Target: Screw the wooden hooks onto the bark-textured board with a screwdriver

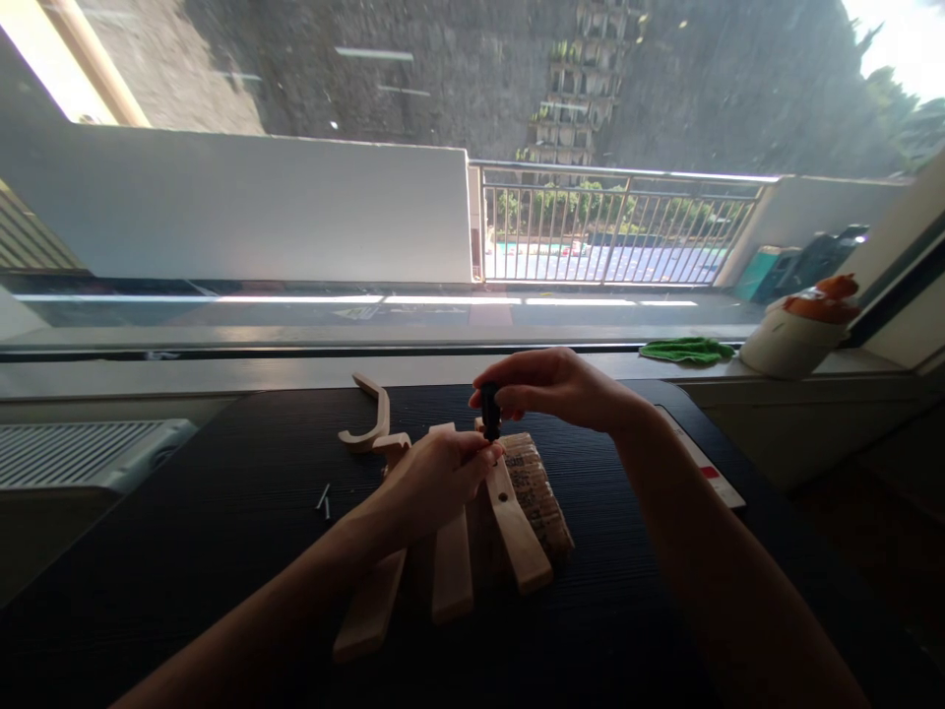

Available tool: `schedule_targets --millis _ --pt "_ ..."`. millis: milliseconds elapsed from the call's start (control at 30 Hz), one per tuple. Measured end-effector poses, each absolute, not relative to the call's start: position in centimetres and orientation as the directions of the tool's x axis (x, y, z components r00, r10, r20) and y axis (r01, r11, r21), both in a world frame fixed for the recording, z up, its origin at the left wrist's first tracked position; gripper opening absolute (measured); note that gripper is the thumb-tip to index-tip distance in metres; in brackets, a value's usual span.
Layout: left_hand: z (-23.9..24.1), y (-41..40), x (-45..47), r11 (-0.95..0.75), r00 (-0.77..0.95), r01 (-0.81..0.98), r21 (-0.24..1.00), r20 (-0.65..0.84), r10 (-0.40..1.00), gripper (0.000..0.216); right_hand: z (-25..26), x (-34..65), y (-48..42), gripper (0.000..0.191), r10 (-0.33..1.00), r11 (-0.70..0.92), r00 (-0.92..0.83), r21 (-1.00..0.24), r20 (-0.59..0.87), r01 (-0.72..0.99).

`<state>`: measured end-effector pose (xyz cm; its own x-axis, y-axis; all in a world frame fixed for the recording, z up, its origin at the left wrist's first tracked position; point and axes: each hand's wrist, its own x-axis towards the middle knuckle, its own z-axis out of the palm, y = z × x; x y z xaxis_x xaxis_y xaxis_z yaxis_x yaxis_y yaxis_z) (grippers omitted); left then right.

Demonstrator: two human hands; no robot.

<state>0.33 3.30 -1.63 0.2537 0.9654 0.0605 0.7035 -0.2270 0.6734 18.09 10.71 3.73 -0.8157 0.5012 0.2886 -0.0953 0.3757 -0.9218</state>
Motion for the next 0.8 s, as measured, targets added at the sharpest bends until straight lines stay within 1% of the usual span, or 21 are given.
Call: schedule_targets --millis 267,500,667,800 --pt "-1.99 3.38 0.31 -0.227 0.235 0.734 0.640 0.075 0.969 0.045 3.88 18.09 10.69 0.027 0.512 0.371 -0.806 -0.923 0.297 -0.105" --pt "-1.50 3.16 0.52 -0.207 0.225 0.710 0.673 0.062 0.972 0.042 3.74 18.10 10.74 0.027 0.530 0.381 -0.796 -0.921 0.294 -0.087" --pt "-1.51 3.21 0.48 -0.216 0.235 0.710 0.670 0.063 0.970 0.042 3.70 18.06 10.67 0.027 0.556 0.391 -0.778 -0.918 0.293 -0.067" --pt "-1.70 3.32 0.47 -0.220 0.241 0.712 0.667 0.062 0.969 0.042 3.98 18.31 10.60 0.031 0.522 0.386 -0.799 -0.918 0.299 -0.091"
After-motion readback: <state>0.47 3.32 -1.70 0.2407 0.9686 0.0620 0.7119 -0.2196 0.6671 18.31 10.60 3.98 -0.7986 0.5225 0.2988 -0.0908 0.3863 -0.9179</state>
